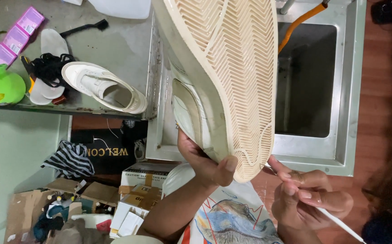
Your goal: The person scrubs the sole of a white sneaker with a small white brush over a stainless steel sink. The shoe is held in the left hand while the right hand moves the brush across the tread pattern. The person rinses the shoe under running water at the start and continues scrubbing throughout the clip.
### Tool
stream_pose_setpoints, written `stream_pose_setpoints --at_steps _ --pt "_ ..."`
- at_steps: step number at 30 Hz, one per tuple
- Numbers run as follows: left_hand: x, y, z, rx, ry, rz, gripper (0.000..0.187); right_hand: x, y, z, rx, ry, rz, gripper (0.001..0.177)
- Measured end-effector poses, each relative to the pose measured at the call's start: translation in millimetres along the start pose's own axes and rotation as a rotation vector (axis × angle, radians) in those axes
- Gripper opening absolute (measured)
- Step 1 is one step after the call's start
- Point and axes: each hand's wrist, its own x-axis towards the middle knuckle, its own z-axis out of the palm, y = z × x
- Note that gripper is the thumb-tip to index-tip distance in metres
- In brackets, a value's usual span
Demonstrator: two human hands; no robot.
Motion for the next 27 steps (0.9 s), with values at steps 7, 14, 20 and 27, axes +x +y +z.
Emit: stream_pose_setpoints --at_steps 7,14,20,27 --pt "-1.2 -1.6 -1.0 0.094 0.011 0.039 0.114 5.2 6.0 -3.4 0.053 -0.060 -0.062 0.028" --pt "0.9 3.5 3.8 0.042 0.007 0.007 0.114 1.0 8.9 -7.2 0.086 -0.060 -0.070 0.027" --pt "1.2 2.6 3.6 0.056 0.020 0.023 0.115 0.5 9.1 -10.8 0.032 -0.062 -0.048 0.029" --pt "-5.2 -8.1 -6.5 0.086 0.020 0.068 0.114 -0.8 5.6 -2.3 0.024 -0.049 -0.032 0.029"
